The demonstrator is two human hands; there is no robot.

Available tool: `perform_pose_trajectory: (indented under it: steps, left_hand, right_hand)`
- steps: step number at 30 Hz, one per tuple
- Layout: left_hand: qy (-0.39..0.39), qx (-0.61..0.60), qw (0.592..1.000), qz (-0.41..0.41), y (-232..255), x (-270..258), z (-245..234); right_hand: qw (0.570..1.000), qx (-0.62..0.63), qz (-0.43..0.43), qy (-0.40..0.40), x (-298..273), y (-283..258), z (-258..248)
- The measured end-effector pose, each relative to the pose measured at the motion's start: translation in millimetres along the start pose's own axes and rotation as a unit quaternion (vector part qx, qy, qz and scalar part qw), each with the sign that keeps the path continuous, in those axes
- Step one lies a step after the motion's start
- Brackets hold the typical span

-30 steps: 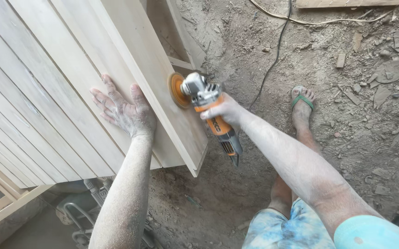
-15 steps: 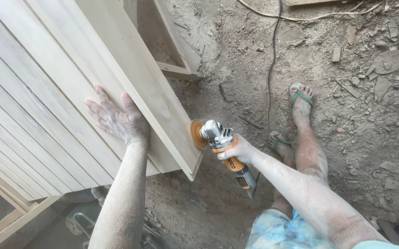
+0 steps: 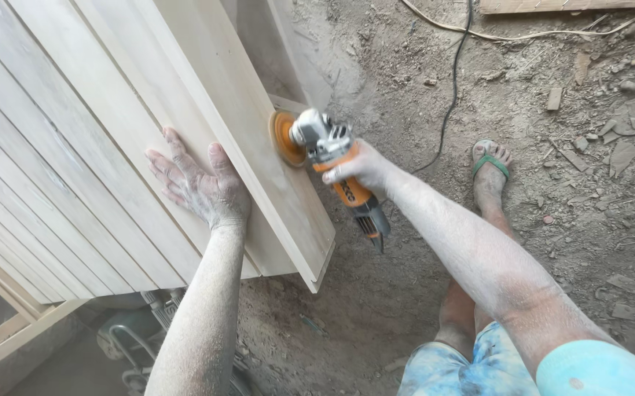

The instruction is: The person uses an electric sander to smooth the surface of a wooden slatted panel. They move the sander along the planks and edges, holding the panel steady with the other hand.

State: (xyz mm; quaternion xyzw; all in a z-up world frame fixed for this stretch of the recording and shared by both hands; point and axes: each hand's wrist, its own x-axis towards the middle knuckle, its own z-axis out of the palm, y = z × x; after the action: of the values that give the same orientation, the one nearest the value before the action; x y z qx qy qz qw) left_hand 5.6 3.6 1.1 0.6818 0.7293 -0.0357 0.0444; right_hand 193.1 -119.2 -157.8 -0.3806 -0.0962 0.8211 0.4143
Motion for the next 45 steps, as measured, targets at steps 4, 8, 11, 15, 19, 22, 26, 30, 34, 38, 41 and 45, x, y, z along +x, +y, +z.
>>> perform_pose_trajectory:
  steps: [4,8,11,15,19,22,26,30,34,38,41,45]
  left_hand:
    - [-0.016,-0.008,1.0,-0.018,-8,-8,0]
    - [-0.041,-0.007,0.999,-0.019,5,12,-9]
    - [-0.043,-0.036,0.998,-0.027,29,64,-18]
    - [-0.001,-0.03,0.999,-0.012,49,149,-12]
    - [0.015,0.02,1.0,-0.012,45,191,-6]
    - [0.008,-0.017,1.0,-0.002,30,190,-4]
    - [0.014,-0.008,1.0,0.018,38,189,-6]
    - [-0.008,-0.001,1.0,0.008,36,188,-8]
    - [-0.019,-0.006,1.0,-0.004,32,186,-8]
    - [-0.005,0.0,1.0,0.011,42,188,-5]
    - [-0.005,0.004,1.0,-0.003,36,183,-8]
    - [-0.007,0.009,1.0,0.004,38,187,-6]
  right_hand:
    - [1.0,-0.008,0.005,0.012,-40,42,12]
    - [0.999,0.021,0.027,-0.013,-98,82,27]
    - [1.0,0.002,0.016,-0.018,-124,101,31]
    - [0.999,0.023,0.022,-0.037,-142,103,37]
    - [0.992,-0.077,-0.072,-0.07,-122,65,38]
    - [0.992,-0.061,-0.082,-0.071,-89,38,39]
    - [0.988,-0.061,-0.119,-0.071,-39,-3,25]
    - [0.995,-0.002,-0.085,-0.056,3,-41,13]
    - [0.995,0.019,-0.086,-0.046,-7,-45,18]
    - [0.999,0.005,-0.029,-0.04,-53,-17,31]
    - [0.999,0.017,-0.018,-0.04,-58,-2,32]
    - [0.999,-0.026,-0.023,-0.013,-28,-12,19]
